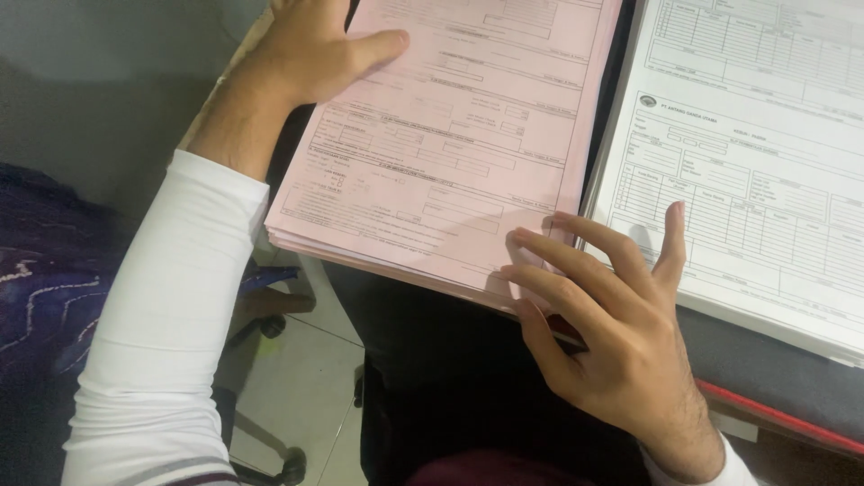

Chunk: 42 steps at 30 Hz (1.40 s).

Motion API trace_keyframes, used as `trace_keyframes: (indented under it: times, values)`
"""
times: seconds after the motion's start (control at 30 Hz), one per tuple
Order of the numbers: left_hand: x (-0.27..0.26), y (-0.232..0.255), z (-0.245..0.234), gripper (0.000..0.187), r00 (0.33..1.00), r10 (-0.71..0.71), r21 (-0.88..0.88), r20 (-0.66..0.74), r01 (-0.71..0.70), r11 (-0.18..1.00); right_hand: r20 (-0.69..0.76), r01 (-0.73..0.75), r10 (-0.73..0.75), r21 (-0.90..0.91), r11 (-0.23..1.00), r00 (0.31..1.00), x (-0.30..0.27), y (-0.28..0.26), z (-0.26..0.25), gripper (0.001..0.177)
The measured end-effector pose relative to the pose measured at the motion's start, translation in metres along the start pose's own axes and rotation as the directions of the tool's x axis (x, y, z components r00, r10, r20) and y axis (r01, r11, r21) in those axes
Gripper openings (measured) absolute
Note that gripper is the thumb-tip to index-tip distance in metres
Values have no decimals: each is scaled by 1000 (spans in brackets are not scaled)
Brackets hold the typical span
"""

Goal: Sorting and organizing various printed forms and documents on a desk

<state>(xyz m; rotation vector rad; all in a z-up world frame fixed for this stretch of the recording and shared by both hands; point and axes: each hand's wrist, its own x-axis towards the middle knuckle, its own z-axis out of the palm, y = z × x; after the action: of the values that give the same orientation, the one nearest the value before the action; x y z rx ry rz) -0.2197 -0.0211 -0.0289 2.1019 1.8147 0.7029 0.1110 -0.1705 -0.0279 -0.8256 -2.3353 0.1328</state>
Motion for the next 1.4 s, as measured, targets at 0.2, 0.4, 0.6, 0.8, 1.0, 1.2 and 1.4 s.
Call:
trace_keyframes:
  times: [0.2,0.4,0.6,0.8,1.0,1.2,1.4]
  values:
    - [3,3,1,70,992,107,37,65,-110,993,-2,-19,19,-30,999,1000,3,-2,-1,16]
    - [3,9,0,64,991,57,60,122,-64,996,3,-10,10,-45,999,1000,2,0,0,17]
    - [2,20,-4,74,984,28,80,174,-43,996,-27,26,-27,-53,998,999,1,2,0,17]
    - [2,18,-3,74,980,79,75,181,-94,993,-33,41,-44,-79,996,998,-3,4,-1,13]
    - [10,17,-1,82,980,78,92,184,-96,991,27,-29,26,139,990,999,-22,8,-31,28]
    - [15,-4,8,83,977,178,192,114,-198,961,-247,-267,242,-74,961,938,-78,53,-86,17]
    - [24,-25,16,75,952,306,93,-4,-305,948,-289,-452,370,-311,836,883,-131,98,-126,23]
